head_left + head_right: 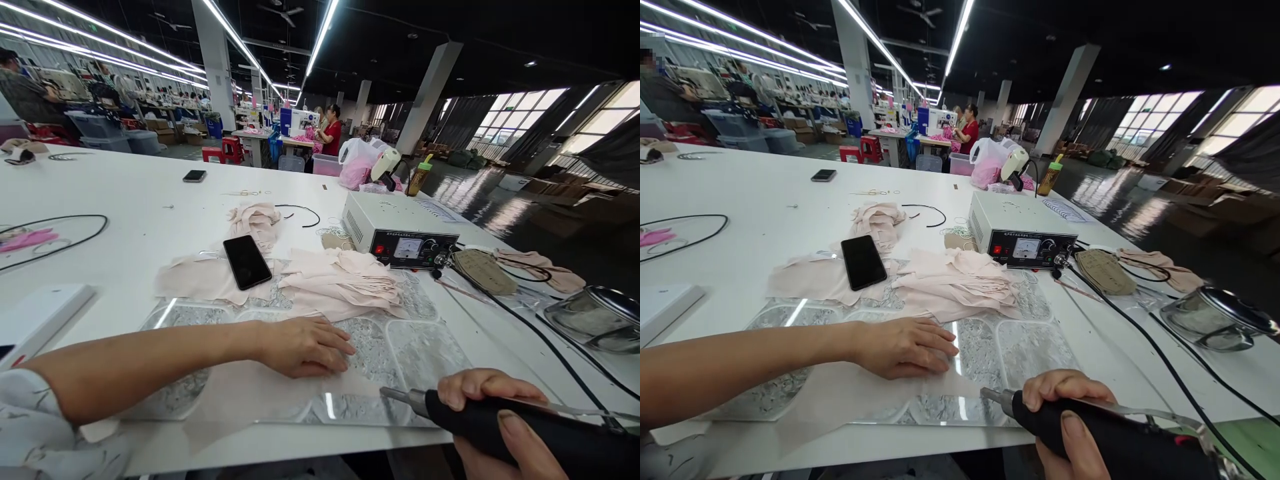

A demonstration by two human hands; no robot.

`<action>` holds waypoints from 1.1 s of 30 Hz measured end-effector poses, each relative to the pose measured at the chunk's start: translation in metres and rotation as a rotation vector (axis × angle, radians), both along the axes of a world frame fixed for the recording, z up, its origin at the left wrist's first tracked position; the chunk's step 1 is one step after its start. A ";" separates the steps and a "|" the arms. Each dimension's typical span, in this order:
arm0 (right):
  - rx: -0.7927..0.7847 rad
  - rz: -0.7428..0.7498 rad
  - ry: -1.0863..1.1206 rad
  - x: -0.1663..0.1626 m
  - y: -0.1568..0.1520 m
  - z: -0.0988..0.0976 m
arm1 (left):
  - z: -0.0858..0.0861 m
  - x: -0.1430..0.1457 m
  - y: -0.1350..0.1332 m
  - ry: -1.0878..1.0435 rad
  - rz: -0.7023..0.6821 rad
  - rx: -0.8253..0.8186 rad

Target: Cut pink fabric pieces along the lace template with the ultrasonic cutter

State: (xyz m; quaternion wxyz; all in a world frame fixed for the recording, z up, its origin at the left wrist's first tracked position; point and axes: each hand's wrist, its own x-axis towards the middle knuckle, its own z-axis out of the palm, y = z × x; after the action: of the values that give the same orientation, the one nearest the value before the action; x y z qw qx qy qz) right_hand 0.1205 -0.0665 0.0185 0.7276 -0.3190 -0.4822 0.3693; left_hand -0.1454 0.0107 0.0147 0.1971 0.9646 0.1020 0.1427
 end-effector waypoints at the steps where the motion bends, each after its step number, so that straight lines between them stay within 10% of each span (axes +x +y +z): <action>1: -0.005 -0.004 -0.001 0.002 0.000 -0.002 | 0.001 0.000 0.002 0.008 0.000 0.007; 33: -0.001 -0.129 0.077 0.003 0.022 0.007 | 0.010 0.055 0.062 0.171 -0.308 -0.132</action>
State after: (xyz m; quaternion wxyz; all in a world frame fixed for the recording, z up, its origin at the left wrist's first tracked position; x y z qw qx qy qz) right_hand 0.1236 -0.0444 0.0253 0.7676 -0.3353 -0.4323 0.3339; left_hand -0.0906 0.0729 0.0243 0.2702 0.9623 -0.0212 0.0215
